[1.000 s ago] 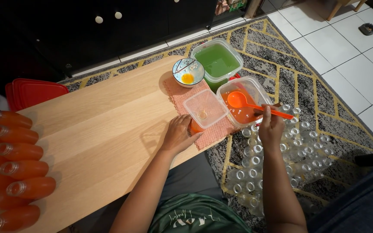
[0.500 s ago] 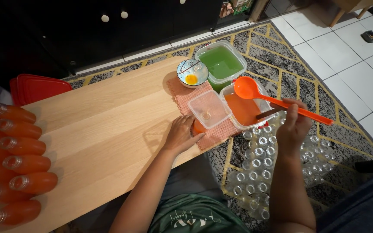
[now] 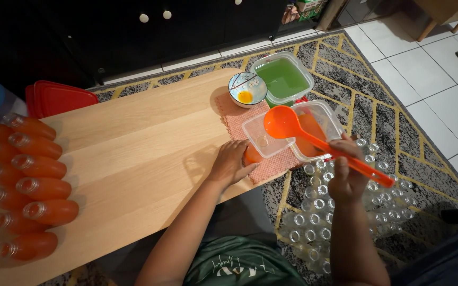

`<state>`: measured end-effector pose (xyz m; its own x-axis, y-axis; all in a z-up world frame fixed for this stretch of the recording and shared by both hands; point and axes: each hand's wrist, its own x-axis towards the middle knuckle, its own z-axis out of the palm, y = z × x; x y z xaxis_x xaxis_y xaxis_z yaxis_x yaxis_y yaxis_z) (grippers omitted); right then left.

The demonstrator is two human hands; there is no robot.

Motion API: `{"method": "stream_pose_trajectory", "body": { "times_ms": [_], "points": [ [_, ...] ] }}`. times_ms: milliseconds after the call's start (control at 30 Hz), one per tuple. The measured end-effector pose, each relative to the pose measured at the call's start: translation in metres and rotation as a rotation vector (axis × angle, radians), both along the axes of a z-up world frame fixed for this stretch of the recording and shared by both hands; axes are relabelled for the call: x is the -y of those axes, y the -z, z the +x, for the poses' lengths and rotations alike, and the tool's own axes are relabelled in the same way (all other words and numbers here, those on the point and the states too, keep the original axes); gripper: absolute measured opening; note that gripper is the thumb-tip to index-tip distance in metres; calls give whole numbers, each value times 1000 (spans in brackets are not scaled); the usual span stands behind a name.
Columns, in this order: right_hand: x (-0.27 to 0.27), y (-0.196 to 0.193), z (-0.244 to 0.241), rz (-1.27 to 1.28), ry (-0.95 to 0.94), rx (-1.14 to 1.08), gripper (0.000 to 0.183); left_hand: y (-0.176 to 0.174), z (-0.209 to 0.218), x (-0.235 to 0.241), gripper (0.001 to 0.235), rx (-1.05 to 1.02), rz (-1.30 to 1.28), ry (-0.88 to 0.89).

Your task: The person pours an orange liquid from a plastic container into small plastic bottles using an orange ladle. They hold each bottle steady with one hand while ladling the liquid with the other, repeating the process for multiple bottles arranged on a wooden table.

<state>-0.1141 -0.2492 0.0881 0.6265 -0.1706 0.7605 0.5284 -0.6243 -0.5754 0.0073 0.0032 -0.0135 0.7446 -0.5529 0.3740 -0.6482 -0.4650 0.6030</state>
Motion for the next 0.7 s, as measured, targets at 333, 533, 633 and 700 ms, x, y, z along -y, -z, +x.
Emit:
{"method": "stream_pose_trajectory", "body": {
  "times_ms": [333, 533, 633, 700],
  "points": [
    [-13, 7, 1, -108, -105, 53, 33, 11, 3, 2, 71, 70, -11, 2],
    [-15, -1, -2, -220, -116, 184, 31, 3, 3, 3, 75, -55, 64, -1],
    [-16, -5, -2, -262, -121, 225, 26, -2, 2, 2, 75, -85, 84, 4],
    [-19, -9, -2, -289, -119, 235, 18, -5, 1, 1, 76, -114, 101, 3]
  ]
}}
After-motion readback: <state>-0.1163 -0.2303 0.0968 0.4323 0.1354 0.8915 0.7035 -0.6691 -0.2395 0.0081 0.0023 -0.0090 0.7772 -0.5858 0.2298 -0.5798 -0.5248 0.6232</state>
